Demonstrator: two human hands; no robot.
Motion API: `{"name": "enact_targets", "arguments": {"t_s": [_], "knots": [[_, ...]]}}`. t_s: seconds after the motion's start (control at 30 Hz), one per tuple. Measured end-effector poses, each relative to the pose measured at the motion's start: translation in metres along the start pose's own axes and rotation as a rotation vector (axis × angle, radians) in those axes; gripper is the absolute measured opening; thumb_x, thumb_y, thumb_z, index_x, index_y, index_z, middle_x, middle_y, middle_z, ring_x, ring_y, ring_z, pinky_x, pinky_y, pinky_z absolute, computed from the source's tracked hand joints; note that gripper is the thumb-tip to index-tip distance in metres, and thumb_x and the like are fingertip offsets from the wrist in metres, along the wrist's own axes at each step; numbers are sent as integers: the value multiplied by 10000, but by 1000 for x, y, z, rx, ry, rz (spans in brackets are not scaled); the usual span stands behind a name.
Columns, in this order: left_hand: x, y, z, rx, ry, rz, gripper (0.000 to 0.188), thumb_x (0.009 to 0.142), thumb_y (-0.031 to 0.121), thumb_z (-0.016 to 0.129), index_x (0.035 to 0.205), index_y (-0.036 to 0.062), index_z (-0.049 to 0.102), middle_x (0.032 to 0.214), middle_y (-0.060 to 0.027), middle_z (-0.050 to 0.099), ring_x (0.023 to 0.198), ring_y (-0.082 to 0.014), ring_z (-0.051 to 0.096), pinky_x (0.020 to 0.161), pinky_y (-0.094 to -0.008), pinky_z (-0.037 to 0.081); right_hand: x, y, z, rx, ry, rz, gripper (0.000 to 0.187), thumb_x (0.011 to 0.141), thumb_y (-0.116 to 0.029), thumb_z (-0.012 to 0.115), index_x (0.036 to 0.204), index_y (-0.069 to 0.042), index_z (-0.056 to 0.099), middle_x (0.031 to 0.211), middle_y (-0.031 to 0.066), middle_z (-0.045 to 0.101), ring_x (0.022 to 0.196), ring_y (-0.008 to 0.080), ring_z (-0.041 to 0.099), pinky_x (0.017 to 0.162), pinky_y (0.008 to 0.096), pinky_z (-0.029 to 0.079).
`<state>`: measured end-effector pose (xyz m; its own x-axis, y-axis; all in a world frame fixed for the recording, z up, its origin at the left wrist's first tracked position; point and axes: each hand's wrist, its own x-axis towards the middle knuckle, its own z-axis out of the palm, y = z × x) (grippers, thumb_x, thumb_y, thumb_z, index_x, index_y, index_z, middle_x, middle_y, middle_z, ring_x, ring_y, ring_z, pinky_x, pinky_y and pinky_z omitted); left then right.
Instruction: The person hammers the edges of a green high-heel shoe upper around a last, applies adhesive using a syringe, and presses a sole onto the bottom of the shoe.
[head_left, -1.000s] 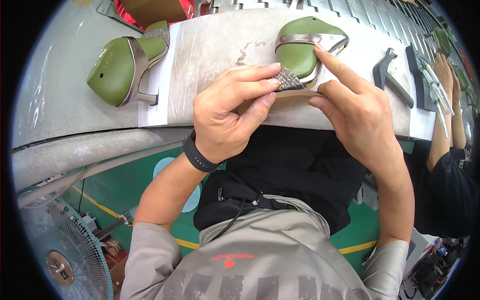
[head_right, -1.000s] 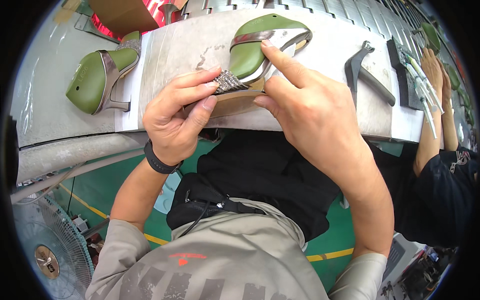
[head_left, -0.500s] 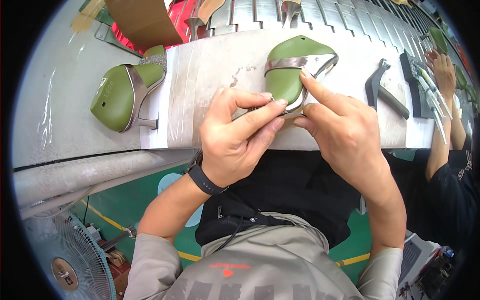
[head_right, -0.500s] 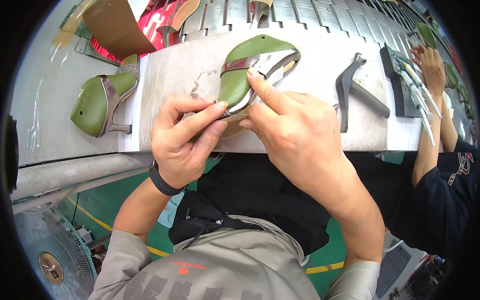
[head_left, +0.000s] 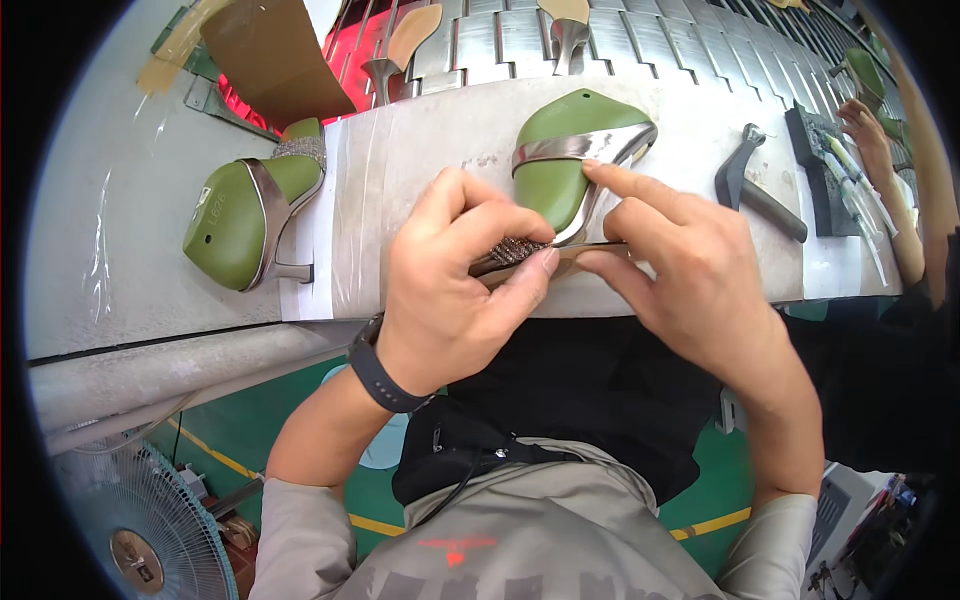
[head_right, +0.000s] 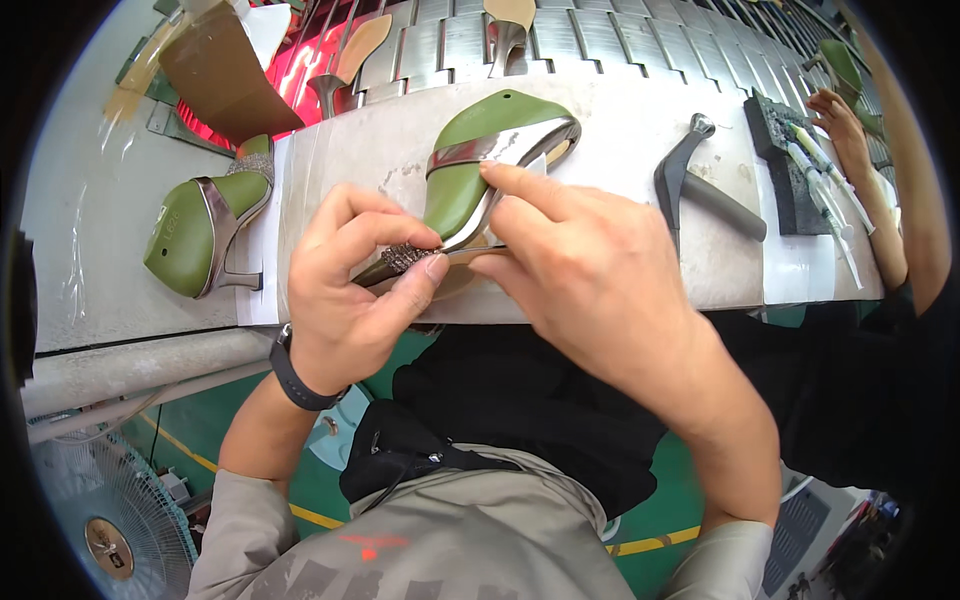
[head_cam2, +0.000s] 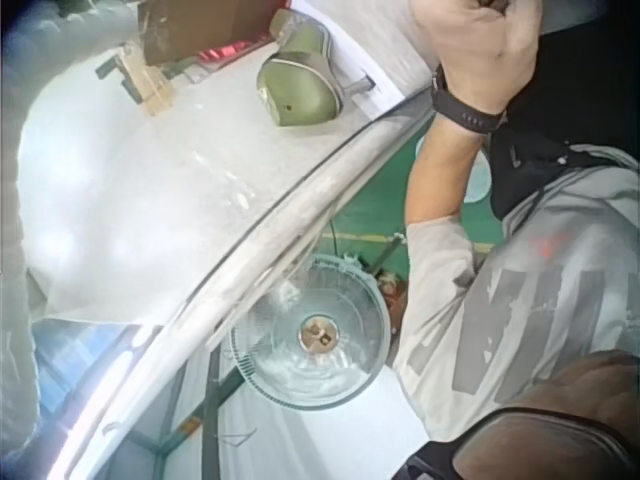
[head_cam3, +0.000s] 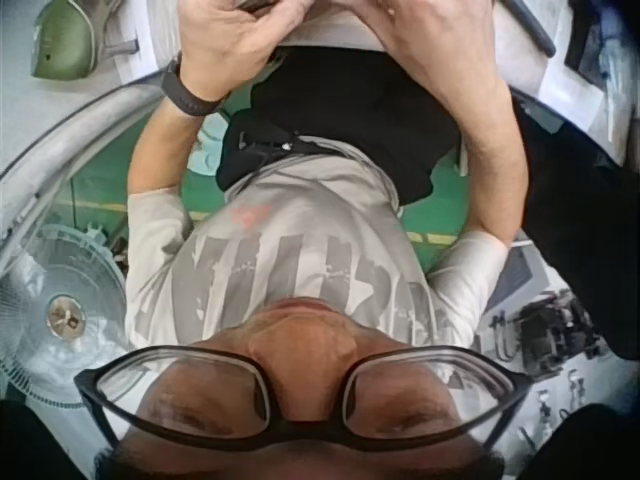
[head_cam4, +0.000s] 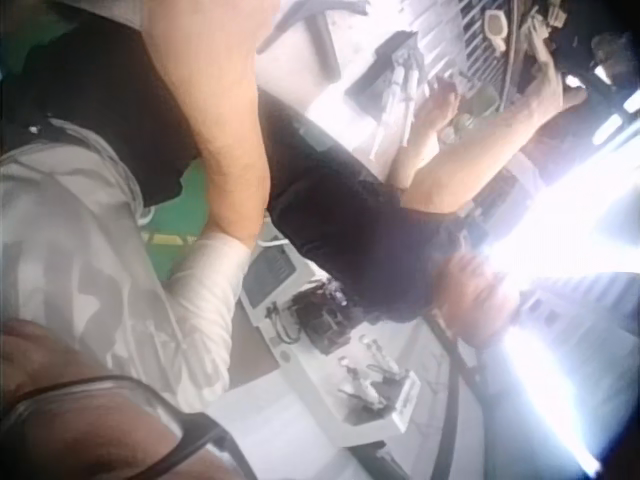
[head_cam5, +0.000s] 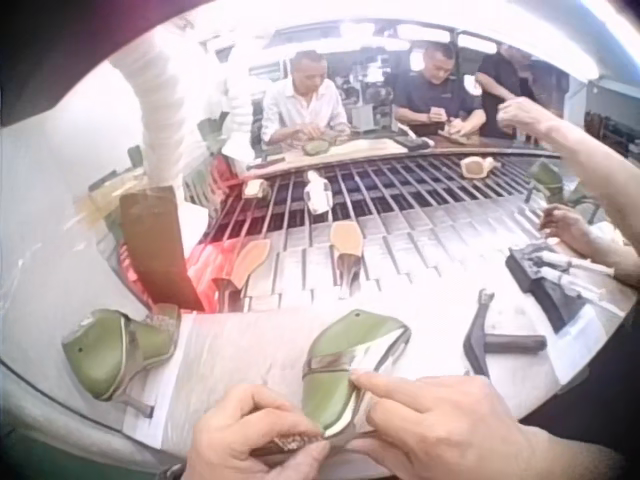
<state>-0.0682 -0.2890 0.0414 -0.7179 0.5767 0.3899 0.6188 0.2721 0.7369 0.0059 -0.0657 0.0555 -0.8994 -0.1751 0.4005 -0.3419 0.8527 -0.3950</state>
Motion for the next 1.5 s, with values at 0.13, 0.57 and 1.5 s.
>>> {"name": "enact_targets", "arguments": {"t_s": [0.13, 0.57, 1.5], "knots": [[17, -4, -5, -83, -98, 11, 165, 818, 50, 808, 968, 42, 739, 1034, -79, 625, 937, -182, 623, 822, -314, 502, 3, 22, -5, -38, -42, -82, 255, 793, -142, 865, 833, -15, 646, 1498, 187, 623, 942, 374, 724, 806, 447, 584], [62, 10, 9, 96, -303, -61, 215, 819, 93, 799, 827, 30, 593, 755, -60, 552, 690, -170, 524, 639, -326, 453, 15, 34, -5, -129, -54, -197, 190, 804, -181, 823, 797, -47, 689, 1332, 240, 696, 912, 271, 746, 758, 396, 600], [37, -63, -1, -813, -26, 49, 453, 1067, 372, 532, 1183, -29, 709, 1112, -140, 675, 1020, -217, 648, 935, -343, 507, 28, -80, -11, 66, 199, -125, 329, 745, -16, 877, 1061, 3, 789, 778, 76, 715, 606, 206, 681, 519, 310, 526]]}}
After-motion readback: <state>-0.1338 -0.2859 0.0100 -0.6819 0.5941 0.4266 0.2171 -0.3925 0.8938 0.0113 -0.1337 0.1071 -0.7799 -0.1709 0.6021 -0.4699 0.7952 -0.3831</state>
